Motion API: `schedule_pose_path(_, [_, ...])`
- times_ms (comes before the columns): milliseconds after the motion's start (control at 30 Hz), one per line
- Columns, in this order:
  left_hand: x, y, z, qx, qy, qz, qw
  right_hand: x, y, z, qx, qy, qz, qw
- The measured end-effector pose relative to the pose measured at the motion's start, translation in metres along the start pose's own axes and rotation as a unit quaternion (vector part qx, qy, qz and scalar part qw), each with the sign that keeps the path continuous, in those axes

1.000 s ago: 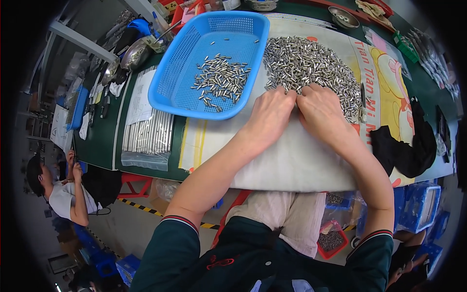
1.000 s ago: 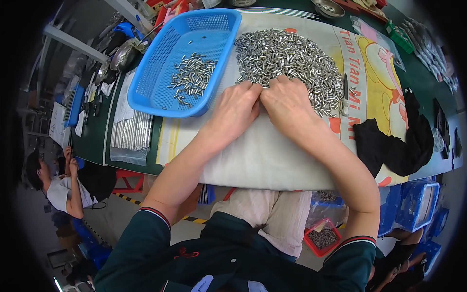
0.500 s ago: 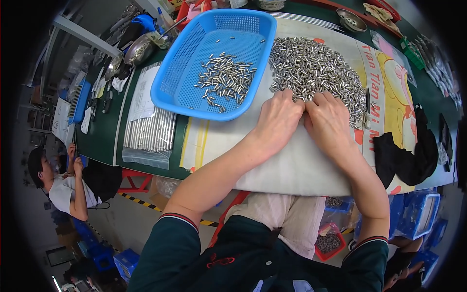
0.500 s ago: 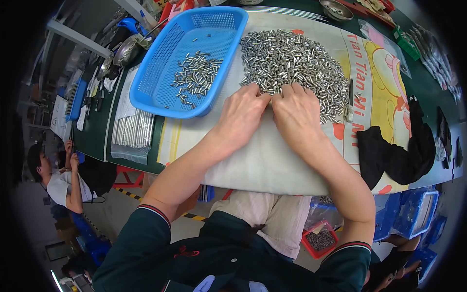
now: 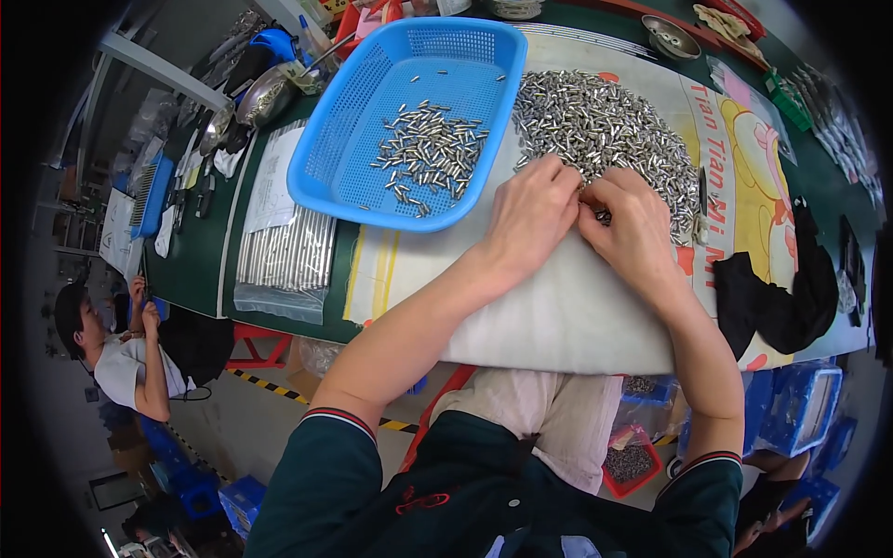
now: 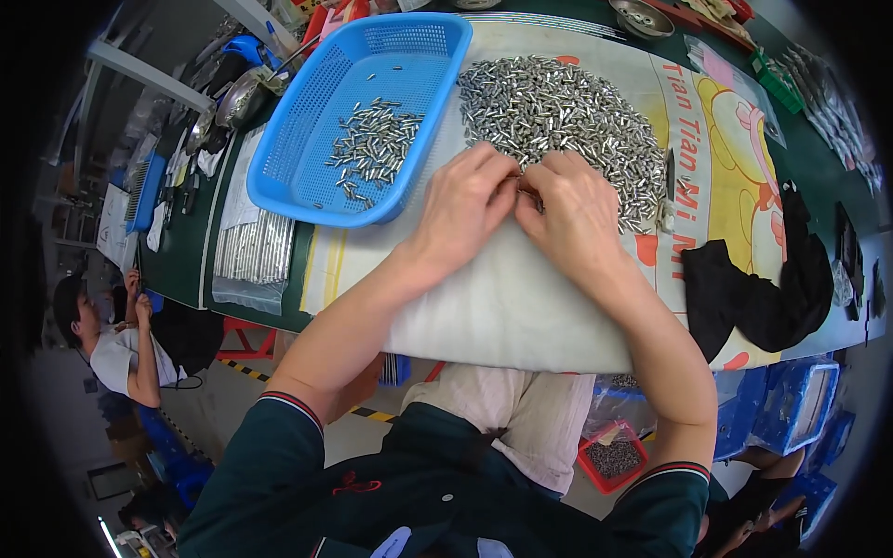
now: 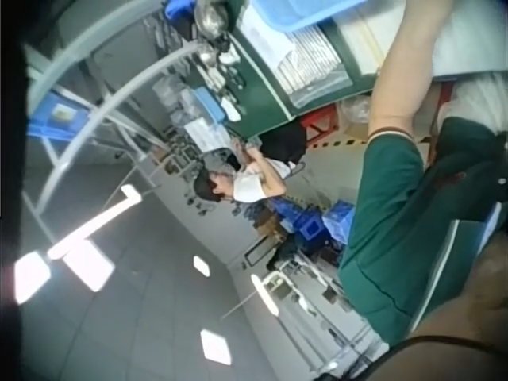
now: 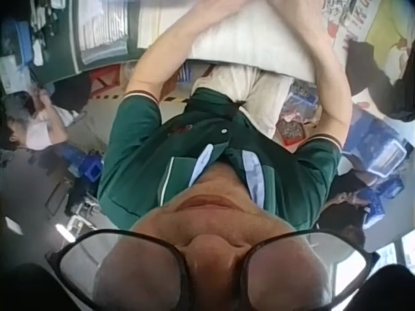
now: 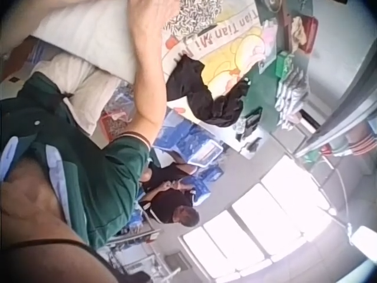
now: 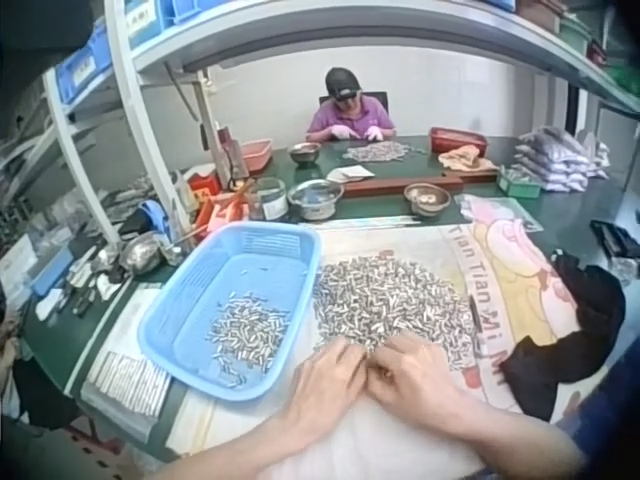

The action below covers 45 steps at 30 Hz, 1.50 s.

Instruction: Sorting small metal components from a pile on the workbench and placing them into a blue plastic tray.

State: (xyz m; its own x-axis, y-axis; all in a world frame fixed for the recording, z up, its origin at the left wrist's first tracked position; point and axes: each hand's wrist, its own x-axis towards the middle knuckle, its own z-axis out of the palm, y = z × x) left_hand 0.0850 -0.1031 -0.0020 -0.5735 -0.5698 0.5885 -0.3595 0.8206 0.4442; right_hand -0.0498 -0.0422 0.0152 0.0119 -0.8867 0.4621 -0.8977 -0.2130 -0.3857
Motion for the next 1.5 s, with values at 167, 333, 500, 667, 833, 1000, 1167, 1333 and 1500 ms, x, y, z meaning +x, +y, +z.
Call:
schedule_pose_path(167, [0.005,0.007,-0.005,-0.334,0.071,-0.159,0.926,0.009,0.003,0.002,0.200,0.150,0.002,0.968])
schedule_pose_path(333, [0.004,0.012,0.000,-0.419,0.103,-0.177,0.885,0.007,0.001,0.002,0.242,0.169,-0.013,0.955])
schedule_pose_path(500, [0.003,0.017,-0.002,-0.429,0.105,-0.193,0.876,0.006,0.001,0.003,0.254,0.189,-0.014,0.948])
schedule_pose_path(667, [0.004,0.021,-0.003,-0.396,0.114,-0.204,0.888,0.006,0.001,0.002,0.268,0.186,-0.008,0.945])
schedule_pose_path(833, [0.003,0.021,-0.003,-0.383,0.112,-0.185,0.898,0.005,0.001,0.004,0.292,0.182,0.018,0.939])
schedule_pose_path(1000, [0.003,0.019,-0.001,-0.404,0.096,-0.215,0.884,0.005,0.004,0.005,0.317,0.142,0.061,0.936])
schedule_pose_path(1167, [0.009,0.026,-0.014,-0.447,0.001,-0.360,0.819,0.007,0.008,-0.004,0.371,0.028,0.172,0.912])
schedule_pose_path(1333, [0.010,0.016,-0.013,-0.516,-0.019,-0.423,0.745,0.011,0.012,-0.003,0.361,-0.009,0.190,0.913])
schedule_pose_path(1500, [0.008,0.013,-0.012,-0.504,-0.029,-0.431,0.748,0.009,0.014,-0.001,0.373,-0.021,0.178,0.910])
